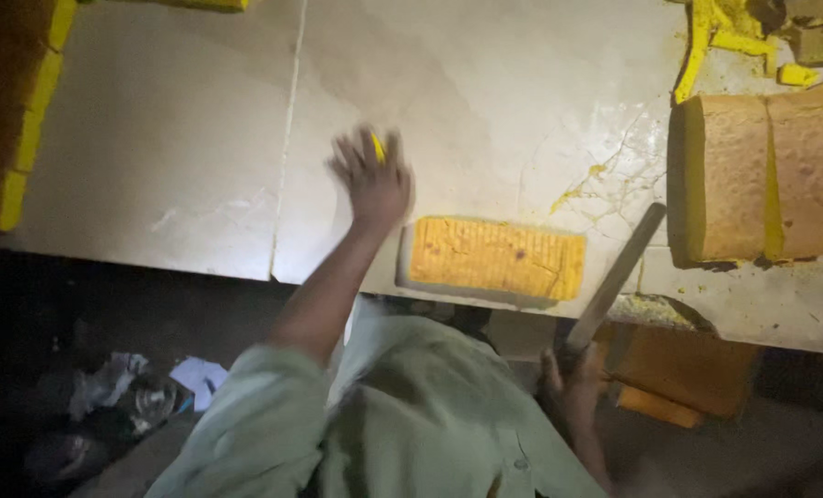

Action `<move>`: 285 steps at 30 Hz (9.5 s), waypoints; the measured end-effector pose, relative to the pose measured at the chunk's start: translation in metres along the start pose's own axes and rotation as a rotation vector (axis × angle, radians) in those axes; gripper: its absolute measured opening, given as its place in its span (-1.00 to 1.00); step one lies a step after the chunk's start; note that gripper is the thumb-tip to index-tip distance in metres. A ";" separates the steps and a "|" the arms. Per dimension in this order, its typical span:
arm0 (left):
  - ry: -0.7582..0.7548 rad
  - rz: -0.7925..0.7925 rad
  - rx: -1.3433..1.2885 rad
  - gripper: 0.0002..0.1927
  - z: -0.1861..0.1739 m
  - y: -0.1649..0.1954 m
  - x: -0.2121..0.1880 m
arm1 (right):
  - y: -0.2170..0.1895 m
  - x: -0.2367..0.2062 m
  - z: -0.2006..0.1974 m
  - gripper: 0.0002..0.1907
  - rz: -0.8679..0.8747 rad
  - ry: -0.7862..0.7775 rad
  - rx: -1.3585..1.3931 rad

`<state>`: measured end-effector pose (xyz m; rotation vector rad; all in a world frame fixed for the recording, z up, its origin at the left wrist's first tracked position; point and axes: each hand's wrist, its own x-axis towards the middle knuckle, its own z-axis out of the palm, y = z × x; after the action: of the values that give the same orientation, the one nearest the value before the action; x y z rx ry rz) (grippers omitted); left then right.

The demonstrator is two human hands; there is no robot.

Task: The person removes a rectangular yellow block from a metal tray, places it on a white work surface, and uses a long knife to cut it into strips. The person repeatedly slices the block into smaller pieces and stacks them on the table.

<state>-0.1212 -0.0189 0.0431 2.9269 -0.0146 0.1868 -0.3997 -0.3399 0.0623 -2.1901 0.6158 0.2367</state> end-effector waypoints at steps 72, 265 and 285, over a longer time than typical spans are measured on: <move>-0.745 1.246 -0.175 -0.50 0.086 0.328 -0.107 | 0.141 0.070 -0.136 -0.64 0.411 -0.077 0.303; -0.204 0.440 -0.119 -0.28 0.008 0.146 -0.099 | -0.114 0.053 0.008 -0.30 -0.166 -0.299 -0.429; -0.164 0.425 -0.171 -0.28 0.006 0.133 -0.097 | -0.119 0.051 0.013 -0.38 -0.129 -0.344 -0.422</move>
<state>-0.2200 -0.1507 0.0520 2.7210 -0.6458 0.0067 -0.2951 -0.2834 0.1154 -2.4960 0.2437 0.7107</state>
